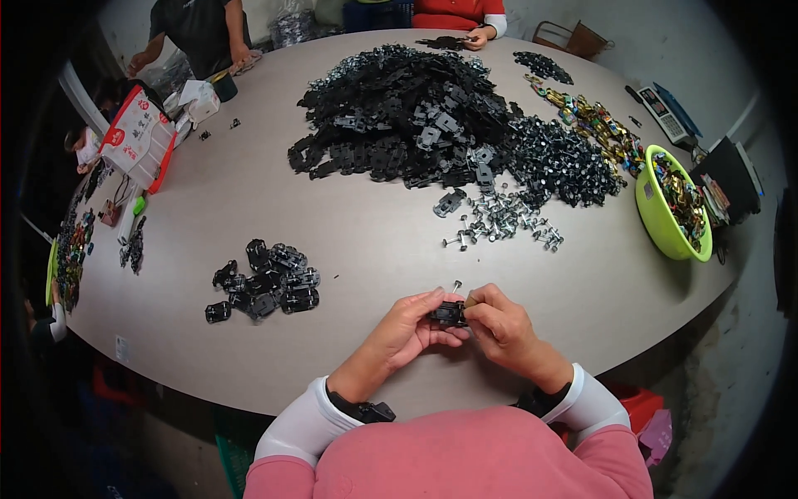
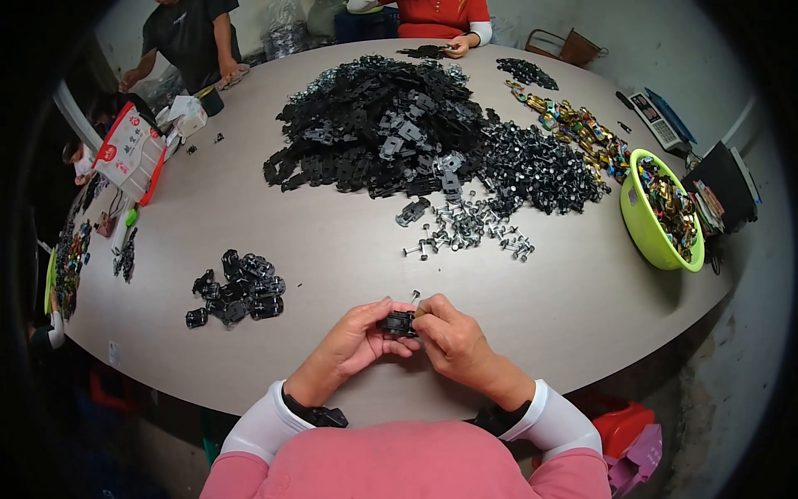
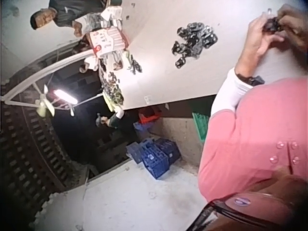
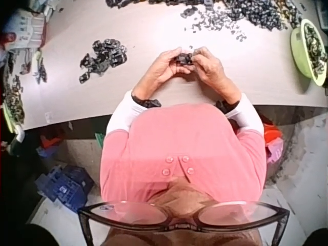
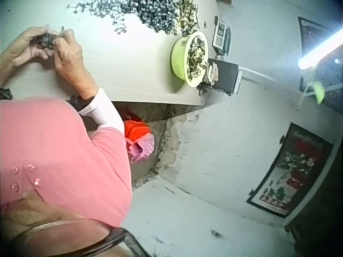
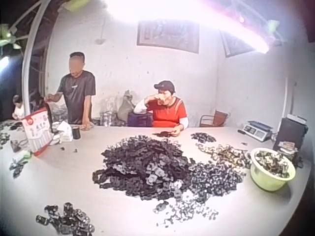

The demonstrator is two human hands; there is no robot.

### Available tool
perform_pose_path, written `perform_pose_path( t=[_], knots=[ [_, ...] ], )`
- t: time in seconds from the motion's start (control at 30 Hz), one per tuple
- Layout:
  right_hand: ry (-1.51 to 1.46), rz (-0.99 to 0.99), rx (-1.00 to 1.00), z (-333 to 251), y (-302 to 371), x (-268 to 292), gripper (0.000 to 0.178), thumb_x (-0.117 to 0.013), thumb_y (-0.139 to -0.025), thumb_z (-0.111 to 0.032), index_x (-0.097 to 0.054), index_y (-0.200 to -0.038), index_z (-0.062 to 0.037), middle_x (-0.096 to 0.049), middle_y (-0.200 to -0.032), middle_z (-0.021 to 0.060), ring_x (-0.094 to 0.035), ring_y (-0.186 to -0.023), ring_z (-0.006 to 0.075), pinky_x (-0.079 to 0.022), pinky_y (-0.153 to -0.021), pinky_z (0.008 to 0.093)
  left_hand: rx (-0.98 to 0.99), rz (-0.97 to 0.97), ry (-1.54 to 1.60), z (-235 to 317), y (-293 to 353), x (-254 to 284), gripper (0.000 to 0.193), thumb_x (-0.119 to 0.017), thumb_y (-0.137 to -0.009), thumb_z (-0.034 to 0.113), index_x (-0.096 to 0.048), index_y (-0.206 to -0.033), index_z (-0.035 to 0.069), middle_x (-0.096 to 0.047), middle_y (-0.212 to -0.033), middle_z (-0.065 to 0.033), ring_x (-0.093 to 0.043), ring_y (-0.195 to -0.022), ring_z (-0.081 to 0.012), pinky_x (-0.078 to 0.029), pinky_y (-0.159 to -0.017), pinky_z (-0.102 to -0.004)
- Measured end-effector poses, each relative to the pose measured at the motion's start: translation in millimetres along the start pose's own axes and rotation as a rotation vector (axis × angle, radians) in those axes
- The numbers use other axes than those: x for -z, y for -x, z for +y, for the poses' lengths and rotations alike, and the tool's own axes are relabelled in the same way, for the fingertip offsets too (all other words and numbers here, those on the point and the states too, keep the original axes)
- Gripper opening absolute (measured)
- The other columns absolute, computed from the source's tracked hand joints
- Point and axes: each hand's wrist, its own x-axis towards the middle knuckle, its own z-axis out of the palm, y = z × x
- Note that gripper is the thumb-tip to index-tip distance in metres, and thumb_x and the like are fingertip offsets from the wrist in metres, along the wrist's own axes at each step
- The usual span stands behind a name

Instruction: Assembling black plastic components by joining multiple pieces with small metal pins.

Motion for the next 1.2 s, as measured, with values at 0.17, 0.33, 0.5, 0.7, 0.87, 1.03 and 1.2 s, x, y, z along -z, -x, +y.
perform_pose_path(
  t=[0.17,0.33,0.5,0.7,0.87,1.03,1.2],
  knots=[
    [0.035,-0.019,0.008,-3.3,1.5,-0.5,0.019,-0.063,-0.072,0.009,-0.058,-0.088,-0.0014,-0.055,-0.09,0.0109,-0.059,-0.066,0.0244,-0.049,-0.055,0.0325,0.007,-0.031,0.017,-2.7,6.5,2.9,0.031,-0.049,-0.098,0.022,-0.053,-0.114,-0.005,-0.063,-0.1,-0.0157,-0.066,-0.093,-0.0272,-0.058,-0.078,-0.0356],
    [0.154,-0.037,0.075,-13.1,-3.1,-1.1,0.018,-0.063,-0.071,0.009,-0.059,-0.085,-0.0011,-0.055,-0.087,0.011,-0.059,-0.066,0.0238,-0.048,-0.053,0.0313,-0.028,-0.02,-0.063,-10.5,5.4,10.6,0.028,-0.053,-0.097,0.025,-0.056,-0.104,-0.001,-0.063,-0.099,-0.0124,-0.065,-0.09,-0.0223,-0.057,-0.079,-0.0351],
    [0.107,-0.053,0.084,-14.7,-7.6,-6.9,0.015,-0.064,-0.073,0.006,-0.058,-0.085,-0.0007,-0.053,-0.086,0.0106,-0.058,-0.064,0.0244,-0.048,-0.052,0.0328,-0.018,0.006,-0.174,-9.9,7.5,3.4,0.025,-0.053,-0.097,0.025,-0.057,-0.098,0.0,-0.063,-0.098,-0.0108,-0.064,-0.087,-0.0194,-0.056,-0.077,-0.0327],
    [0.1,-0.103,0.023,-21.2,-10.0,-2.9,0.017,-0.06,-0.071,0.01,-0.057,-0.084,-0.0005,-0.051,-0.082,0.01,-0.056,-0.061,0.0245,-0.046,-0.051,0.0329,-0.048,-0.079,-0.157,-4.6,12.8,3.2,0.021,-0.048,-0.099,0.02,-0.057,-0.096,0.001,-0.062,-0.096,-0.0101,-0.064,-0.086,-0.0196,-0.055,-0.081,-0.0344],
    [0.045,-0.036,0.039,-22.3,-10.5,-11.6,0.018,-0.06,-0.07,0.011,-0.056,-0.083,-0.0015,-0.051,-0.081,0.0093,-0.056,-0.061,0.0249,-0.045,-0.05,0.0337,-0.1,-0.002,-0.187,-15.5,16.8,1.7,0.017,-0.051,-0.096,0.018,-0.055,-0.091,0.002,-0.061,-0.092,-0.0087,-0.063,-0.086,-0.0186,-0.055,-0.078,-0.0333],
    [0.078,-0.062,-0.051,-26.7,-3.2,-13.6,0.028,-0.063,-0.07,0.008,-0.056,-0.095,-0.0012,-0.051,-0.086,0.0127,-0.056,-0.065,0.0294,-0.047,-0.053,0.0383,-0.067,0.028,-0.299,-8.4,18.4,-3.4,0.018,-0.068,-0.084,0.012,-0.052,-0.087,0.004,-0.061,-0.082,-0.0072,-0.063,-0.071,-0.0141,-0.054,-0.065,-0.0273],
    [-0.168,-0.107,-0.058,-29.7,-8.0,-14.8,0.04,-0.06,-0.068,0.01,-0.055,-0.106,-0.0003,-0.054,-0.092,0.0134,-0.058,-0.067,0.0283,-0.047,-0.054,0.0345,-0.166,0.168,-0.465,-12.7,15.1,4.9,0.018,-0.069,-0.08,0.01,-0.051,-0.083,0.005,-0.06,-0.07,-0.0046,-0.058,-0.058,-0.0103,-0.045,-0.048,-0.0236]
  ],
)
